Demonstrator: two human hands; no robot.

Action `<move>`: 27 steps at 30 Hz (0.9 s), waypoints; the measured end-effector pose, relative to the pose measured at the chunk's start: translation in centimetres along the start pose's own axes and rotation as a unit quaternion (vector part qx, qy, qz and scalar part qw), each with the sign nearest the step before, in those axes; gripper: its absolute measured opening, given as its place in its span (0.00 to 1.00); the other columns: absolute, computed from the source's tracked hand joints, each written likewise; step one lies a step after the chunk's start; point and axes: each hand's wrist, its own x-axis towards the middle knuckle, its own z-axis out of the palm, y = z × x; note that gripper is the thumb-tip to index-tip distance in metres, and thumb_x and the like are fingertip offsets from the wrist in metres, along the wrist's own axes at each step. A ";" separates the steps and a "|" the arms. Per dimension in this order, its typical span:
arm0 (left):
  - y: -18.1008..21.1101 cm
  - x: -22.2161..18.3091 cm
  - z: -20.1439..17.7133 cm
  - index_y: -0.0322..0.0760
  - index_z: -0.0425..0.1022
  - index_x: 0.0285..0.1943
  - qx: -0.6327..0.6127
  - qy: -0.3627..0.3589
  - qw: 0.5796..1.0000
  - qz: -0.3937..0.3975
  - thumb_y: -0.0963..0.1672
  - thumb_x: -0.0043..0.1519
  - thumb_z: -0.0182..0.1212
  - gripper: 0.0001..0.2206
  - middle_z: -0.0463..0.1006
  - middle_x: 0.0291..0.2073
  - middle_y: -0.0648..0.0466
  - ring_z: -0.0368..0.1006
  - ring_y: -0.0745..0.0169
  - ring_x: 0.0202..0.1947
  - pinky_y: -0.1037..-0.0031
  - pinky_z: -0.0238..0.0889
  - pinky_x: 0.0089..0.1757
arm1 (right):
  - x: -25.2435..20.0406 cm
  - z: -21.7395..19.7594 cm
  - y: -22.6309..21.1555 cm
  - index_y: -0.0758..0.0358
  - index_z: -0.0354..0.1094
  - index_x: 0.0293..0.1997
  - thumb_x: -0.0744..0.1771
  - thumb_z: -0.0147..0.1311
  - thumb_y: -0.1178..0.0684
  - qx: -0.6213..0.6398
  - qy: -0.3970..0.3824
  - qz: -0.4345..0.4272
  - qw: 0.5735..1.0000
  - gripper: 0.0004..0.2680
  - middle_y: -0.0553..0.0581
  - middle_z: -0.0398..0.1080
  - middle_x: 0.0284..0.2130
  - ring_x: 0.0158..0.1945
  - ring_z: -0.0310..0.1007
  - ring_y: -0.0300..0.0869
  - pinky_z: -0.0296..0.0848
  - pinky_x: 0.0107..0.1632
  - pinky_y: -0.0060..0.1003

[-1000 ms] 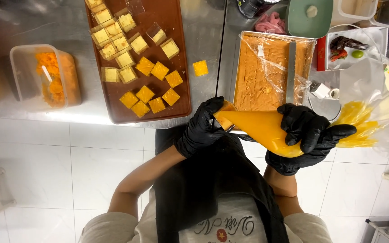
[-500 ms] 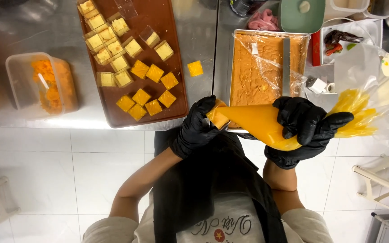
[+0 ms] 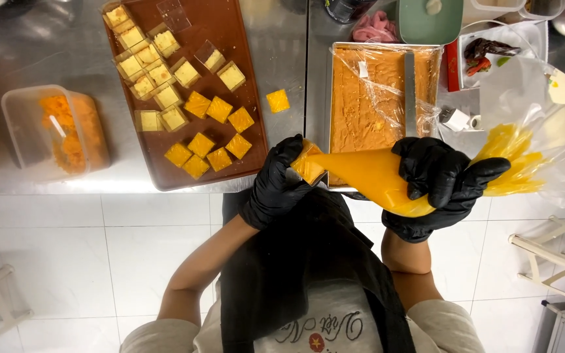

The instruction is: Applying cream filling and various toppings to small sponge cake pieces.

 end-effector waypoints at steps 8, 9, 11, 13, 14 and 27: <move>-0.9 0.0 -0.3 0.32 0.61 0.69 0.017 -0.001 1.000 0.012 0.42 0.56 0.79 0.35 0.68 0.66 0.39 0.69 0.41 0.66 0.60 0.65 0.64 | -3.5 -2.7 0.4 0.51 0.68 0.50 0.77 0.30 0.37 -0.182 0.035 -0.074 0.980 0.17 0.49 0.67 0.25 0.25 0.65 0.40 0.68 0.39 0.38; -0.9 0.2 -0.5 0.32 0.62 0.69 0.017 0.004 1.000 0.004 0.41 0.55 0.79 0.35 0.69 0.65 0.39 0.69 0.41 0.66 0.60 0.65 0.63 | -5.0 -4.2 0.5 0.55 0.61 0.57 0.78 0.31 0.40 -0.356 0.072 -0.095 0.927 0.14 0.52 0.69 0.31 0.29 0.68 0.41 0.71 0.41 0.37; -0.9 0.1 -0.6 0.31 0.61 0.70 0.007 -0.006 1.000 0.008 0.41 0.55 0.78 0.35 0.68 0.67 0.38 0.68 0.39 0.67 0.59 0.65 0.64 | -6.9 -5.7 0.4 0.61 0.50 0.68 0.79 0.33 0.44 -0.592 0.122 -0.122 0.787 0.14 0.57 0.71 0.40 0.34 0.73 0.43 0.74 0.45 0.37; -0.9 0.0 -0.5 0.30 0.60 0.71 -0.004 -0.017 1.000 0.013 0.40 0.55 0.76 0.36 0.67 0.68 0.36 0.67 0.38 0.68 0.59 0.64 0.64 | -7.0 -6.0 0.6 0.66 0.40 0.79 0.80 0.34 0.48 -0.783 0.161 -0.141 0.585 0.18 0.63 0.74 0.50 0.40 0.77 0.45 0.78 0.49 0.37; -0.8 0.0 -0.3 0.31 0.61 0.70 -0.005 -0.011 1.000 0.015 0.41 0.55 0.78 0.35 0.67 0.67 0.37 0.68 0.39 0.67 0.59 0.64 0.64 | -6.1 -5.5 0.7 0.66 0.42 0.80 0.78 0.35 0.46 -0.612 0.203 -0.114 0.756 0.20 0.56 0.70 0.39 0.32 0.70 0.41 0.73 0.40 0.33; -1.3 -0.1 -1.0 0.32 0.60 0.69 0.049 -0.009 0.998 0.043 0.41 0.56 0.77 0.34 0.68 0.66 0.37 0.68 0.36 0.67 0.58 0.65 0.64 | -5.0 -5.7 -0.1 0.59 0.70 0.41 0.78 0.27 0.38 -0.194 0.037 -0.054 0.979 0.22 0.57 0.60 0.19 0.20 0.60 0.43 0.68 0.33 0.37</move>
